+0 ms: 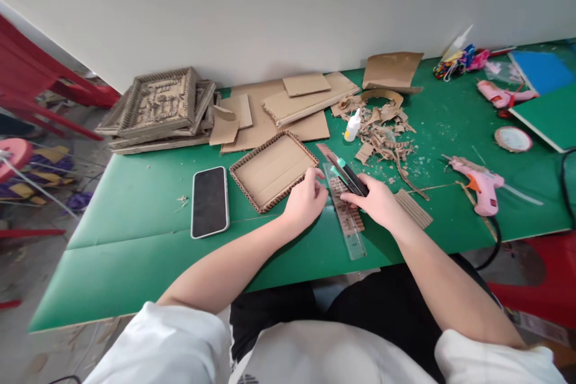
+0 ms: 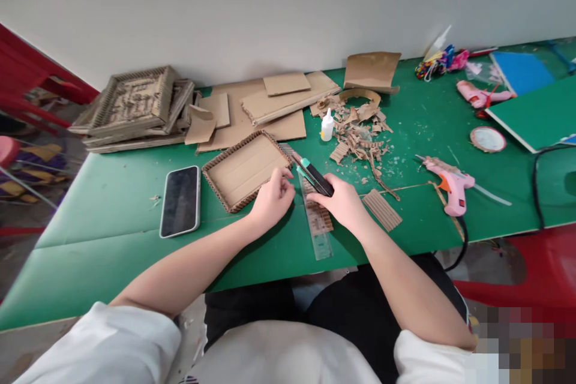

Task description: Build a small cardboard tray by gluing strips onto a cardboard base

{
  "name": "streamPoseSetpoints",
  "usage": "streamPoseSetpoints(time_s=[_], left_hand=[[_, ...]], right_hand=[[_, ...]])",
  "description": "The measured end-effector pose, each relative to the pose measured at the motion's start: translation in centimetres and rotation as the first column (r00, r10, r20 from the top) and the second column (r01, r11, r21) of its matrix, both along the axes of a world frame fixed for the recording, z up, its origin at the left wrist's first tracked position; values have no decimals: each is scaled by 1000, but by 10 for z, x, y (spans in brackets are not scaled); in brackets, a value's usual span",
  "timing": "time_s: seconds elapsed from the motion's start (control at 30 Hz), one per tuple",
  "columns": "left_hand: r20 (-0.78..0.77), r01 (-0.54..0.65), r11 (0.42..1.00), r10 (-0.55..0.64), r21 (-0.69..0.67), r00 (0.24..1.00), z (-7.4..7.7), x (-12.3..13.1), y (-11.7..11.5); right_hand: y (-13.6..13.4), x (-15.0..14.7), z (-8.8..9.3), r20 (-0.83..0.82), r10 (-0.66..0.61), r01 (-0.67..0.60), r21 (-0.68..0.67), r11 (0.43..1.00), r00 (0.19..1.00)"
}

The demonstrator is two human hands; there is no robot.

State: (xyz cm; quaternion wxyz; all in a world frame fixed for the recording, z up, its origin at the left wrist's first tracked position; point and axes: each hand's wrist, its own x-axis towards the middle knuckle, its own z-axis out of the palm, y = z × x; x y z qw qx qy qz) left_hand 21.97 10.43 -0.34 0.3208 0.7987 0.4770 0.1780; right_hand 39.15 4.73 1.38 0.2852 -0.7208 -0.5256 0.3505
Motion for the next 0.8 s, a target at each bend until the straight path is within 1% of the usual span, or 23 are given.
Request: streamPoseSetpoints(time_s=[0.03, 0.07, 0.1, 0.13, 0.17, 0.23, 0.27, 0.3, 0.33, 0.4, 0.5, 0.63, 0.7, 0.8], left_hand=[[48, -19, 1000, 18, 24, 999, 0, -2, 0], [71, -1, 997, -4, 73, 997, -1, -3, -1], [77, 49, 989, -61, 138, 995, -1, -4, -1], [68, 131, 968, -148, 214, 987, -1, -5, -1], [43, 230, 931, -252, 285, 967, -2, -5, 0], [-32, 417, 824, -439, 383, 898, -4, -5, 1], [-67, 478, 779, -496, 406, 866, -6, -5, 2], [-99, 518, 748, -529, 415, 843, -8, -5, 2], [-124, 542, 729, -545, 418, 829, -10, -6, 2], [-162, 559, 718, -546, 415, 822, -14, -6, 1], [-190, 561, 732, -531, 387, 825, -20, -5, -3], [-187, 544, 753, -513, 370, 838, -23, -2, -5], [-178, 540, 747, -514, 387, 839, -24, 0, -5], [-166, 528, 739, -509, 420, 845, -26, 2, -5]], right_hand=[[0, 2, 0, -48, -27, 27, 2, 1000, 998], [-1, 4, 0, -94, -57, 58, 7, 998, 994], [-1, 6, 0, -136, -87, 90, 14, 996, 987], [-2, 10, 0, -178, -111, 118, 27, 993, 978], [-3, 13, 0, -227, -129, 142, 43, 989, 965], [-5, 19, -4, -338, -153, 184, 63, 981, 929], [-6, 21, -6, -387, -163, 201, 59, 978, 907], [-7, 23, -9, -425, -170, 208, 45, 977, 889], [-8, 24, -12, -447, -176, 209, 24, 978, 877], [-10, 25, -18, -456, -180, 192, -19, 981, 872], [-14, 23, -23, -466, -180, 170, -62, 983, 867], [-16, 20, -20, -514, -182, 156, -93, 983, 838], [-16, 19, -17, -520, -185, 156, -100, 983, 834], [-15, 19, -13, -493, -185, 154, -104, 983, 850]])
